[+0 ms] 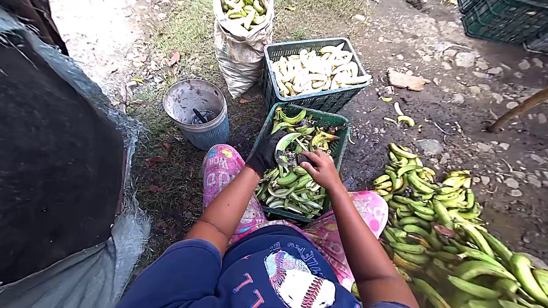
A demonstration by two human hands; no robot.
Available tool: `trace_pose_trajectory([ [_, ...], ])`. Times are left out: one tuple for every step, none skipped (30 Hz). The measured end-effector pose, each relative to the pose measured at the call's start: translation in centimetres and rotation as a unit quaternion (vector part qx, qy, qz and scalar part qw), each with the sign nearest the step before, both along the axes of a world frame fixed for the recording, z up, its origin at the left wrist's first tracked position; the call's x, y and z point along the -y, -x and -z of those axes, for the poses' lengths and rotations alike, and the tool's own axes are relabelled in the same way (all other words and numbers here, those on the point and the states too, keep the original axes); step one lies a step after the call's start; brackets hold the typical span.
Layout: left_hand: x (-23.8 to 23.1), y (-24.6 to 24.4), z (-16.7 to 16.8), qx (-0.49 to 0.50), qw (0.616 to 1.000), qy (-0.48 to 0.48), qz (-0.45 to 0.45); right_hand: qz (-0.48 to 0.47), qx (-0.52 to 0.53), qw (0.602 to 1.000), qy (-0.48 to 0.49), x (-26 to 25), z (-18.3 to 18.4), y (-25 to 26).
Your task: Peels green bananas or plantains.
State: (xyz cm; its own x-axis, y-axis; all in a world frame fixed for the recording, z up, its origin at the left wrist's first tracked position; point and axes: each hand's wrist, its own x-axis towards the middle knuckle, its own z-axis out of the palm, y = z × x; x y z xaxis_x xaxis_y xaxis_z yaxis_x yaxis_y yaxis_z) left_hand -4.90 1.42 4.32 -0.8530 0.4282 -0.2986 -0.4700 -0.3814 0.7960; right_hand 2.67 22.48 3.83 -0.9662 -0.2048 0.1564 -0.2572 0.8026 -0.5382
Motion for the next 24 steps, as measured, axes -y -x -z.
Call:
trace_pose_trajectory([
  [-0.3, -0.5, 0.2, -0.04, 0.998, 0.039, -0.015, 0.034, -0.015, 0.999, -0.01, 0.2, 0.0, 0.3],
  [-0.4, -1.3, 1.1, -0.093, 0.991, 0.094, -0.033, 0.078, -0.034, 0.996, -0.018, 0.5, 0.3, 0.7],
  [0.0, -2.2, 2.8, -0.16, 0.975, 0.151, -0.041, 0.129, -0.05, 0.99, -0.019, 0.8, 0.7, 1.2],
  [0.3, -3.1, 3.6, -0.207, 0.953, 0.215, -0.046, 0.182, -0.05, 0.982, 0.001, 1.1, 1.1, 1.7],
  [0.5, -4.1, 3.4, -0.226, 0.933, 0.275, -0.052, 0.232, -0.037, 0.971, 0.041, 1.3, 1.5, 2.2],
  [0.6, -4.7, 3.2, -0.242, 0.913, 0.323, -0.06, 0.271, -0.015, 0.959, 0.086, 1.3, 1.8, 2.7],
  [0.8, -4.9, 3.3, -0.246, 0.899, 0.353, -0.076, 0.296, -0.002, 0.947, 0.124, 1.1, 1.8, 3.0],
  [1.2, -4.6, 4.0, -0.247, 0.888, 0.376, -0.096, 0.305, 0.0, 0.941, 0.145, 0.6, 1.7, 3.1],
  [1.7, -4.3, 4.5, -0.25, 0.876, 0.398, -0.104, 0.306, 0.001, 0.94, 0.15, 0.1, 1.4, 3.1],
  [2.5, -4.3, 4.1, -0.247, 0.874, 0.408, -0.092, 0.304, 0.004, 0.941, 0.146, -0.5, 1.0, 3.0],
  [3.2, -4.3, 3.5, -0.234, 0.879, 0.41, -0.065, 0.305, 0.016, 0.942, 0.142, -1.3, 0.5, 2.8],
  [3.9, -4.2, 2.8, -0.21, 0.892, 0.399, -0.03, 0.307, 0.035, 0.942, 0.13, -2.3, 0.3, 2.6],
  [4.3, -4.1, 2.2, -0.178, 0.908, 0.378, 0.004, 0.311, 0.056, 0.943, 0.107, -3.5, 0.2, 2.3],
  [4.7, -3.8, 1.8, -0.15, 0.919, 0.363, 0.041, 0.313, 0.072, 0.944, 0.068, -4.7, 0.3, 1.9],
  [5.0, -3.4, 1.7, -0.131, 0.921, 0.359, 0.075, 0.308, 0.074, 0.949, 0.014, -5.9, 0.6, 1.5],
  [5.2, -2.9, 2.0, -0.118, 0.919, 0.361, 0.103, 0.294, 0.06, 0.953, -0.044, -7.0, 1.2, 1.0],
  [5.4, -2.2, 2.7, -0.111, 0.913, 0.368, 0.135, 0.279, 0.051, 0.955, -0.087, -7.9, 1.7, 0.7],
  [5.5, -1.2, 3.6, -0.104, 0.903, 0.38, 0.172, 0.273, 0.05, 0.954, -0.11, -8.6, 2.2, 0.3],
  [5.5, -0.1, 4.7, -0.096, 0.89, 0.398, 0.201, 0.277, 0.06, 0.952, -0.115, -9.1, 2.7, 0.0],
  [5.3, 1.2, 5.8, -0.085, 0.875, 0.421, 0.225, 0.29, 0.075, 0.948, -0.108, -9.6, 3.3, -0.4],
  [4.6, 2.4, 5.8, -0.076, 0.858, 0.446, 0.244, 0.306, 0.095, 0.943, -0.092, -9.9, 3.8, -0.7],
  [3.6, 3.8, 4.9, -0.072, 0.838, 0.473, 0.263, 0.324, 0.12, 0.936, -0.07, -10.2, 4.2, -0.8],
  [2.7, 5.5, 4.3, -0.082, 0.816, 0.499, 0.279, 0.341, 0.14, 0.928, -0.047, -10.3, 4.4, -0.7],
  [1.8, 7.3, 3.4, -0.1, 0.804, 0.515, 0.279, 0.353, 0.151, 0.923, -0.026, -10.5, 4.6, -0.4],
])
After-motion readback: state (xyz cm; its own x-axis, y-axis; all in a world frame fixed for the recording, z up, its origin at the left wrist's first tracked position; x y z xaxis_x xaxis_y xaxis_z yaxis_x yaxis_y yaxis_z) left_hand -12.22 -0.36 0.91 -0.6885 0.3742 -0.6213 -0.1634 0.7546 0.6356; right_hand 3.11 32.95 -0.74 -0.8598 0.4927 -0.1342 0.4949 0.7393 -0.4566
